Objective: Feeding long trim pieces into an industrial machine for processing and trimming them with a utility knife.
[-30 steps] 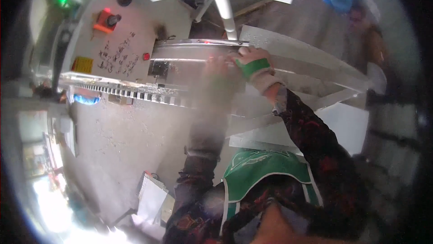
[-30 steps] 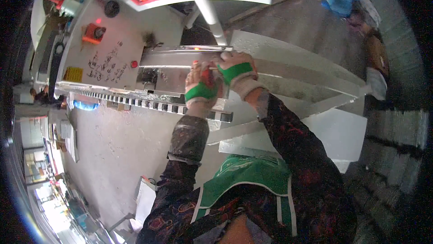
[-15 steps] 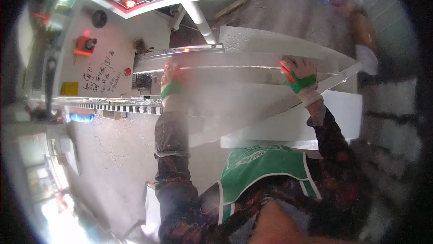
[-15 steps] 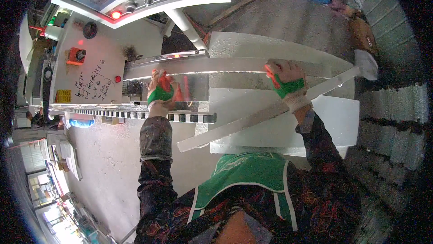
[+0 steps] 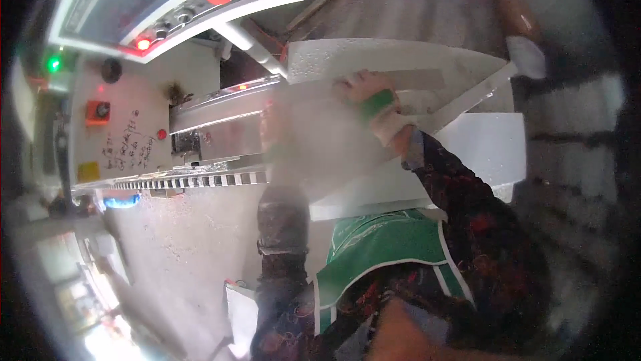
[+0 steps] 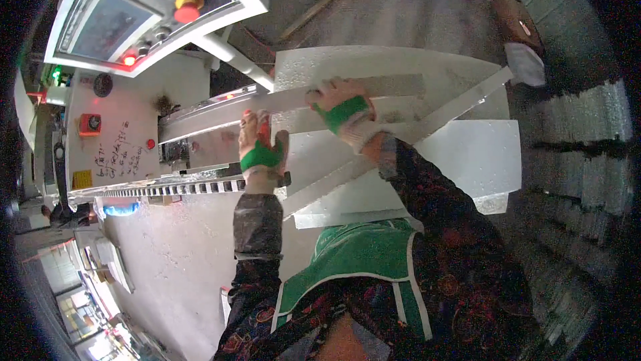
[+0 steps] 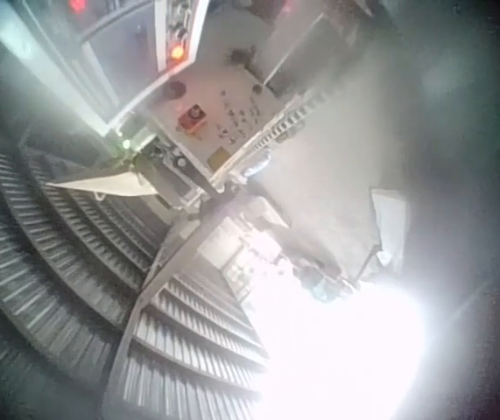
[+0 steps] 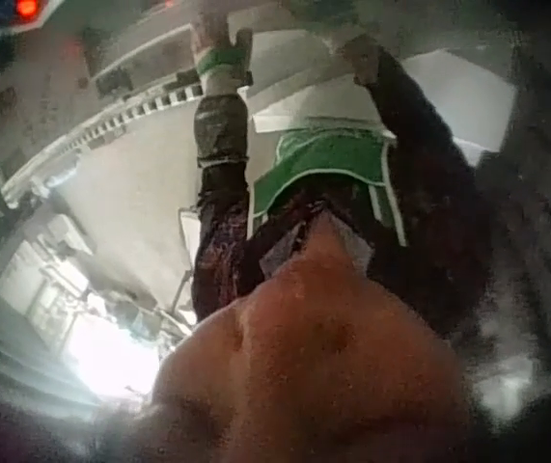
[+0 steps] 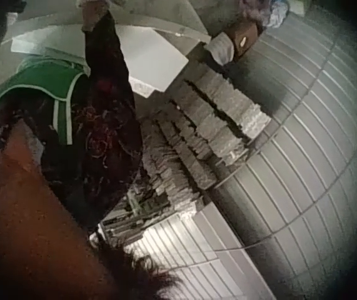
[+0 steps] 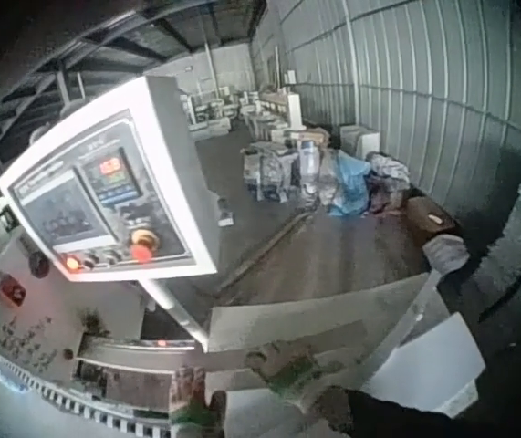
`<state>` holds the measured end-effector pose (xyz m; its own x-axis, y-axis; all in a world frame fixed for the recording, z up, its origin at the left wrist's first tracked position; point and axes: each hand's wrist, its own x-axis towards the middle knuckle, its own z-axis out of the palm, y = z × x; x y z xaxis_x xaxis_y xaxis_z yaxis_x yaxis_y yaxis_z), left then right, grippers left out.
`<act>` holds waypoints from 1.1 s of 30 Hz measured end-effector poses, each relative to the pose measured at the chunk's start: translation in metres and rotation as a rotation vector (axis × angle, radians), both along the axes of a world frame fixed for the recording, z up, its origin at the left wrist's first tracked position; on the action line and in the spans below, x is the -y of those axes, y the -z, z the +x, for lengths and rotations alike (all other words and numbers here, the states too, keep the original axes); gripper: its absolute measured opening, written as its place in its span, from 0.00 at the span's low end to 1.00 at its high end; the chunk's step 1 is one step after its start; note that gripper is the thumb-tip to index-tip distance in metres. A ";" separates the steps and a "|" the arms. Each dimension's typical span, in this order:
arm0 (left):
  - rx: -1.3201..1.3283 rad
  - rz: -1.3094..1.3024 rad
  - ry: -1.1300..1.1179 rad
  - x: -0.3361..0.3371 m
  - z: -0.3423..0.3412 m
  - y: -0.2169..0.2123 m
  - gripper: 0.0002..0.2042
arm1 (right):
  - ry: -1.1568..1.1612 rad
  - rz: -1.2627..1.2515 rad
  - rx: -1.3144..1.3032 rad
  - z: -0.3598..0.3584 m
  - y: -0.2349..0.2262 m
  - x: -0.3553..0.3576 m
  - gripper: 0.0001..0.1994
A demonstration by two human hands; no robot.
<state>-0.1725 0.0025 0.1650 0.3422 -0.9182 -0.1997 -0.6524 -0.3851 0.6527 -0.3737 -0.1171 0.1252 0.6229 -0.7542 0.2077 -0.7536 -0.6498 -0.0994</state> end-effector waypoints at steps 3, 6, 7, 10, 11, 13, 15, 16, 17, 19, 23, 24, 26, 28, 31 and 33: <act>0.730 -0.031 0.165 -0.001 0.022 0.022 0.32 | -0.133 -0.089 0.142 0.000 -0.011 -0.007 0.12; 0.315 0.088 -0.054 0.000 0.062 0.051 0.31 | -0.091 -0.033 0.141 -0.039 -0.020 -0.019 0.14; 0.083 -0.004 -0.241 -0.007 0.072 0.062 0.30 | -0.101 -0.056 0.210 -0.058 -0.014 -0.016 0.16; 0.481 -0.091 -0.018 -0.014 0.090 0.067 0.30 | -0.052 -0.162 0.241 -0.103 -0.009 -0.006 0.18; 0.556 -0.172 0.050 -0.014 0.092 0.064 0.31 | 0.004 -0.222 0.210 -0.108 -0.008 -0.001 0.18; 0.562 -0.218 0.058 -0.021 0.092 0.061 0.31 | -0.019 -0.244 0.174 -0.110 -0.010 0.004 0.17; 0.538 -0.427 0.038 -0.012 0.090 0.047 0.15 | -0.031 -0.283 0.140 -0.109 -0.013 0.009 0.15; 0.420 -0.124 -0.010 -0.008 0.086 0.035 0.31 | -0.068 -0.263 0.153 -0.109 -0.010 0.013 0.15; 0.428 -0.124 -0.026 -0.010 0.086 0.026 0.31 | -0.113 -0.242 0.173 -0.104 -0.008 0.016 0.14; 0.400 -0.043 -0.017 -0.010 0.092 0.014 0.32 | -0.133 -0.221 0.171 -0.094 -0.009 0.016 0.14; 0.289 -0.008 -0.066 -0.029 0.138 0.041 0.32 | -0.126 -0.231 0.121 -0.063 -0.002 0.011 0.13; 0.399 -0.003 -0.082 -0.021 0.117 0.023 0.33 | -0.124 -0.234 0.104 -0.065 -0.005 0.009 0.13; 0.785 -0.228 -0.213 -0.045 0.108 0.040 0.26 | -0.150 -0.178 0.079 -0.045 -0.018 0.001 0.15; 0.724 -0.294 -0.210 -0.070 0.097 0.047 0.29 | -0.149 -0.213 0.012 -0.032 -0.009 0.001 0.16; 0.444 -0.366 -0.308 -0.133 0.059 0.068 0.31 | -0.149 -0.236 -0.095 -0.020 0.006 0.003 0.16; 0.429 -0.572 -0.464 -0.186 0.033 0.071 0.30 | -0.177 -0.244 -0.121 -0.012 -0.002 -0.002 0.15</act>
